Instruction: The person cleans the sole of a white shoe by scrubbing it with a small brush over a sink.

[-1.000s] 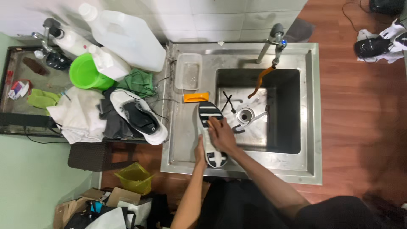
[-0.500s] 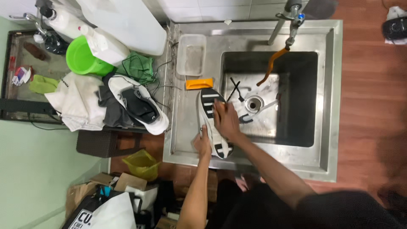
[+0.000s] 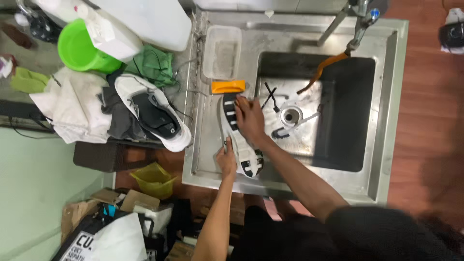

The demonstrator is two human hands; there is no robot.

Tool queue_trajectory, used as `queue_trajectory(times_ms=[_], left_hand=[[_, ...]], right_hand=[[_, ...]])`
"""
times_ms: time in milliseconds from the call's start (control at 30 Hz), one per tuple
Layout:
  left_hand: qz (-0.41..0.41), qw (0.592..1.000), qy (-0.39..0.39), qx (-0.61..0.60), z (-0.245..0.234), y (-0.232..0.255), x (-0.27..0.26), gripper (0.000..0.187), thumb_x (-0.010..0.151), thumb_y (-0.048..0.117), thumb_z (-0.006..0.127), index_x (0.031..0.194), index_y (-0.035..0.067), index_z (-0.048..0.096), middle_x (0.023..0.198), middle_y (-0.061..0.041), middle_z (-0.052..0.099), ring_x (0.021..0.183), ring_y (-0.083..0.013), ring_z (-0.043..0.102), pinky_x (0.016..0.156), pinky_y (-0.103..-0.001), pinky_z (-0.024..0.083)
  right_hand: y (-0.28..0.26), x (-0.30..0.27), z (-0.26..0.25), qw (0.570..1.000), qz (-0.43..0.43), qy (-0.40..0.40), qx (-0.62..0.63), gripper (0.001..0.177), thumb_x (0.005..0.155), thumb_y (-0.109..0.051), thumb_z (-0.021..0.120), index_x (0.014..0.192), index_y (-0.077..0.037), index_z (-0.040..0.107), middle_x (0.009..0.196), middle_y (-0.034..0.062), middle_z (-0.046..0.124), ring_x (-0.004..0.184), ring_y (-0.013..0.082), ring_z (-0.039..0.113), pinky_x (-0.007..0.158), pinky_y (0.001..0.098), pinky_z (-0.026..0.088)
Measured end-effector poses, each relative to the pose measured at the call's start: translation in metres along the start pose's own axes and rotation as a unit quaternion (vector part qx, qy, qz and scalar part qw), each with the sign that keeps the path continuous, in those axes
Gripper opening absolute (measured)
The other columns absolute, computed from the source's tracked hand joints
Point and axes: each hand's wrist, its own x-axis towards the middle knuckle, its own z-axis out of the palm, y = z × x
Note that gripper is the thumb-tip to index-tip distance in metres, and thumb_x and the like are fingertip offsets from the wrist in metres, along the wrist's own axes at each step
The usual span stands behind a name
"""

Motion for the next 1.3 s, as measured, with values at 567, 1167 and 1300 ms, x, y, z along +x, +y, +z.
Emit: queue_trajectory(times_ms=[567, 1167, 1300], left_hand=[[-0.019, 0.998, -0.06, 0.018, -0.004, -0.004, 0.0, 0.093, 0.09, 0.072, 0.067, 0.131, -0.012, 0.066, 0.141, -0.033, 0.06, 0.14, -0.0449, 0.051, 0.118, -0.053, 0.038], [0.072, 0.997, 0.008, -0.017, -0.001, -0.004, 0.002, 0.048, 0.097, 0.059, 0.068, 0.08, 0.015, 0.068, 0.076, -0.005, 0.064, 0.082, -0.023, 0.061, 0.078, -0.04, 0.043], [0.072, 0.997, 0.005, -0.005, -0.001, -0.029, 0.021, 0.07, 0.095, 0.067, 0.065, 0.093, -0.002, 0.077, 0.097, -0.025, 0.075, 0.098, -0.0387, 0.068, 0.091, -0.05, 0.046]], right_hand=[[0.002, -0.044, -0.016, 0.992, 0.073, 0.035, 0.101, 0.036, 0.105, -0.02, 0.063, 0.137, -0.003, 0.066, 0.102, 0.0137, 0.053, 0.084, 0.0324, 0.066, 0.069, 0.0383, 0.053], [-0.048, -0.122, -0.045, 0.984, 0.08, 0.034, 0.154, 0.03, 0.104, -0.033, 0.062, 0.122, -0.011, 0.07, 0.089, 0.0147, 0.055, 0.067, 0.0339, 0.062, 0.056, 0.0387, 0.053], [0.009, 0.002, 0.044, 0.994, -0.006, 0.109, 0.01, 0.033, 0.107, -0.042, 0.061, 0.134, -0.027, 0.073, 0.093, 0.004, 0.046, 0.063, 0.0224, 0.054, 0.051, 0.0344, 0.044]])
